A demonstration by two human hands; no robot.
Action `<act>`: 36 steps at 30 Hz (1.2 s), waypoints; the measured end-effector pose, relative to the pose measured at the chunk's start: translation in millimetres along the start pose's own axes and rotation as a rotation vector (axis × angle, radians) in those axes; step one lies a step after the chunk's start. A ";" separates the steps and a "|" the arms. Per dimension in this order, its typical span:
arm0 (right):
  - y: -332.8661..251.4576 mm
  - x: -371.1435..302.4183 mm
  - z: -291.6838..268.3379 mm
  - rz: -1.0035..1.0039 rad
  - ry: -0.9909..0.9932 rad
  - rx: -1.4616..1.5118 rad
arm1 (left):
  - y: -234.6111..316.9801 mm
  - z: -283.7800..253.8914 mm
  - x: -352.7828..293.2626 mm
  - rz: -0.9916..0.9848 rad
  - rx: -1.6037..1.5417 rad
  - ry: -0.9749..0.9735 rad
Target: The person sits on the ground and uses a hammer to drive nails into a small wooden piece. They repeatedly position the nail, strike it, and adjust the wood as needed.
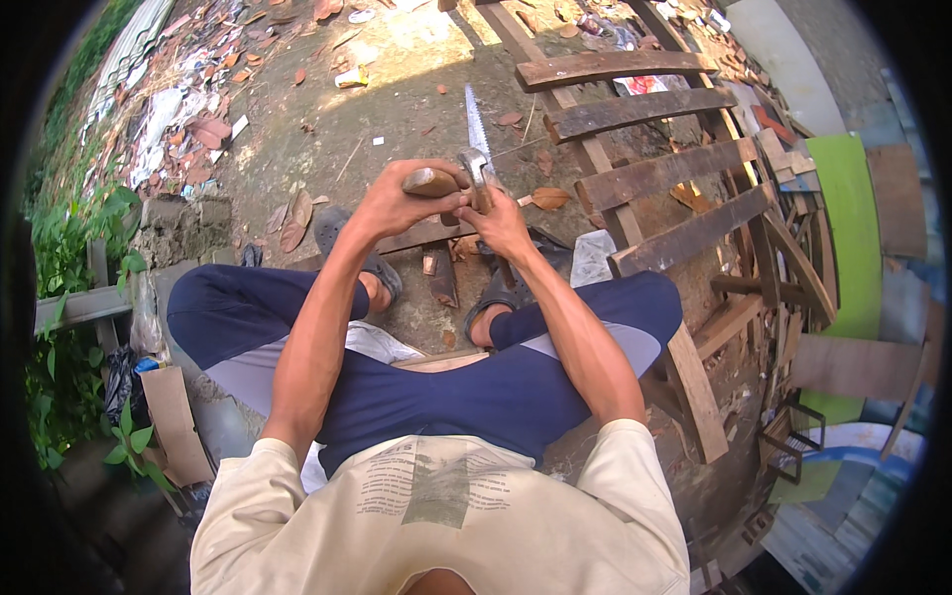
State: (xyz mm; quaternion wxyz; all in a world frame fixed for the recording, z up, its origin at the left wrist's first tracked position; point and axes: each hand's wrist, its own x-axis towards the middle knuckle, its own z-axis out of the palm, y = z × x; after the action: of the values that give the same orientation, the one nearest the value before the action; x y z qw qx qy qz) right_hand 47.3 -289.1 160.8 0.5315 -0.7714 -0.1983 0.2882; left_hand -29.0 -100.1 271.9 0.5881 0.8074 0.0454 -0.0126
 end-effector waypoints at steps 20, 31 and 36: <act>-5.2 -2.3 -0.3 -0.015 0.000 -0.058 | -3.7 0.6 -0.3 0.013 0.014 -0.004; -5.3 -2.4 1.3 -0.045 -0.006 -0.017 | -2.4 0.2 -0.8 0.002 0.021 -0.003; -3.1 -1.8 1.1 -0.058 0.000 -0.008 | -2.0 0.2 -0.9 -0.009 0.023 -0.006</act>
State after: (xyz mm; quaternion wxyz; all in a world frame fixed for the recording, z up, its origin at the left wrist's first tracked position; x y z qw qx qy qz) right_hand 45.2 -288.3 163.8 0.5367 -0.7675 -0.2216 0.2718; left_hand -30.1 -99.7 270.0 0.5790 0.8138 0.0471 -0.0182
